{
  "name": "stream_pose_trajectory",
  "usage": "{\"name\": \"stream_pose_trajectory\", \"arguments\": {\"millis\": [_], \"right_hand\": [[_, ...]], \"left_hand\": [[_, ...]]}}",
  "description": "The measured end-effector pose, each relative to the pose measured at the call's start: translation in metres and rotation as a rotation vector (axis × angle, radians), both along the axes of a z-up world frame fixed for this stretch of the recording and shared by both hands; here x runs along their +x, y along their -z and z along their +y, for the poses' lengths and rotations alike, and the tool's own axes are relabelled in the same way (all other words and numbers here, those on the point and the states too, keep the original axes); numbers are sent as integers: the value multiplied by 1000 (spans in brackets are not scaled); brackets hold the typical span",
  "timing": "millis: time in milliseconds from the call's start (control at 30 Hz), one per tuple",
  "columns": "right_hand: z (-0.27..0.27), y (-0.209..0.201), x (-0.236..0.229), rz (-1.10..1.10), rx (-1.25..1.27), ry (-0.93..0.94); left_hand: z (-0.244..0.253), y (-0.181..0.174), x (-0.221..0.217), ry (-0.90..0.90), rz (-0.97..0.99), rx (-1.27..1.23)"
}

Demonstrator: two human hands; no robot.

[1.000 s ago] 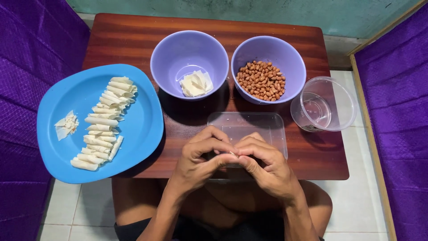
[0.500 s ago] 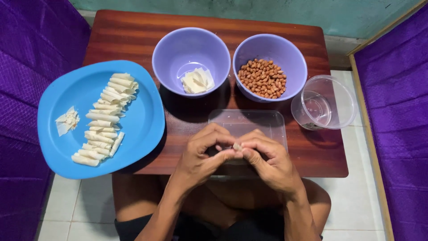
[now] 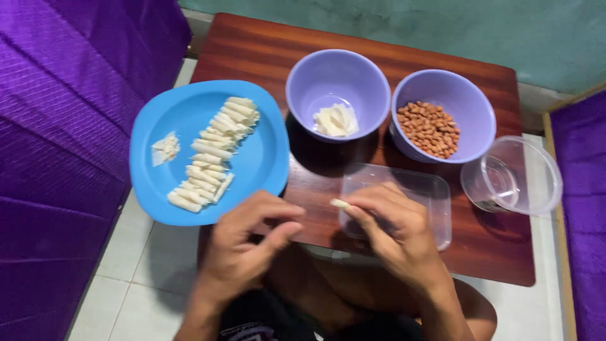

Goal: Wrapping peanuts in small dough wrappers to prepare snacks.

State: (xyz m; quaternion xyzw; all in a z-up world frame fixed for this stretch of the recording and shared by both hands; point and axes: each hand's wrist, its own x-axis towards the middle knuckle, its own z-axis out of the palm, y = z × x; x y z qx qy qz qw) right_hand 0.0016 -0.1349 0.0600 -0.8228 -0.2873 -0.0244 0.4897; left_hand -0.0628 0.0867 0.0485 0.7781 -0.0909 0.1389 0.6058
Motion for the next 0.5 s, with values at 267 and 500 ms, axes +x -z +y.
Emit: {"name": "stream_pose_trajectory", "arguments": {"millis": [267, 500], "right_hand": [[106, 13, 52, -585, -454, -342], [143, 36, 72, -696, -640, -480]], "left_hand": [[89, -6, 5, -396, 52, 391], [106, 33, 9, -326, 120, 601]]}}
